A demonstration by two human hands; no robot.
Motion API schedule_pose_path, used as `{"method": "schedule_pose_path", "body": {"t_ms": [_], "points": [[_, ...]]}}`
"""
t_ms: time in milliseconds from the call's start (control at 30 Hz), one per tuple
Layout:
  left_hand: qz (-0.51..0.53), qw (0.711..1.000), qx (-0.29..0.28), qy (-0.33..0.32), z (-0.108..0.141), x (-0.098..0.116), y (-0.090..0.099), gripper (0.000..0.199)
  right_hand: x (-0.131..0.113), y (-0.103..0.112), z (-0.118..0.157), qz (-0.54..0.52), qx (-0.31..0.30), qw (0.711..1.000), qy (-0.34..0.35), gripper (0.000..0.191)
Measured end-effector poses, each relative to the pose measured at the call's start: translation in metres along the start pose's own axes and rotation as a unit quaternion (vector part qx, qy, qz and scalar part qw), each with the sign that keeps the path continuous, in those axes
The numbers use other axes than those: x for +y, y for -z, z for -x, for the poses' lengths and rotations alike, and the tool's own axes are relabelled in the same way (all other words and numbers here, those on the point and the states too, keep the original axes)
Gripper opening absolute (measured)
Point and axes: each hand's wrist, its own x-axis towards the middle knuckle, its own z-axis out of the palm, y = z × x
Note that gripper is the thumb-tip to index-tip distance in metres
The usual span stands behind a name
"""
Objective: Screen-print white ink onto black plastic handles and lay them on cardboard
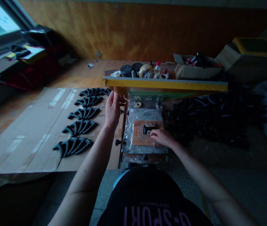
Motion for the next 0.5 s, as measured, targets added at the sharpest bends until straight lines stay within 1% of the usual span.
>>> {"method": "schedule_pose_path", "body": {"t_ms": [33, 67, 100, 167, 233, 267, 333, 400, 433, 467, 500], "points": [[-0.002, 1.0, 0.001, 0.0, 0.001, -0.001, 0.0, 0.038, 0.001, -0.003, -0.007, 0.035, 0.053, 0.998, -0.007, 0.011], [-0.005, 1.0, 0.003, 0.001, 0.001, -0.001, 0.0, 0.038, 0.003, -0.006, -0.014, 0.064, 0.094, 0.993, -0.015, 0.012], [-0.007, 1.0, 0.004, 0.002, 0.002, -0.001, 0.0, 0.039, 0.005, -0.008, -0.019, 0.089, 0.118, 0.989, -0.028, 0.013], [-0.012, 1.0, 0.006, 0.006, 0.001, 0.0, 0.0, 0.039, 0.011, -0.013, -0.028, 0.118, 0.128, 0.982, -0.067, 0.019], [-0.011, 1.0, 0.005, 0.011, -0.001, 0.001, -0.001, 0.039, 0.017, -0.017, -0.032, 0.116, 0.112, 0.982, -0.098, 0.023], [-0.008, 1.0, 0.005, 0.015, -0.002, 0.002, -0.001, 0.039, 0.019, -0.018, -0.033, 0.109, 0.104, 0.984, -0.097, 0.023], [0.0, 1.0, 0.019, 0.024, -0.001, 0.002, 0.0, 0.034, 0.024, -0.019, -0.032, 0.092, 0.094, 0.989, -0.067, 0.022], [0.005, 0.998, 0.06, 0.035, 0.01, -0.003, 0.002, 0.03, 0.026, -0.019, -0.03, 0.084, 0.103, 0.991, -0.02, 0.02], [0.004, 0.996, 0.077, 0.05, 0.021, -0.007, 0.002, 0.03, 0.027, -0.019, -0.028, 0.082, 0.114, 0.99, -0.001, 0.017], [0.001, 0.994, 0.077, 0.081, 0.036, -0.012, 0.001, 0.031, 0.026, -0.018, -0.026, 0.079, 0.129, 0.988, 0.011, 0.014], [-0.004, 0.99, 0.061, 0.125, 0.054, -0.017, -0.001, 0.033, 0.024, -0.018, -0.024, 0.073, 0.148, 0.986, 0.017, 0.013]]}}
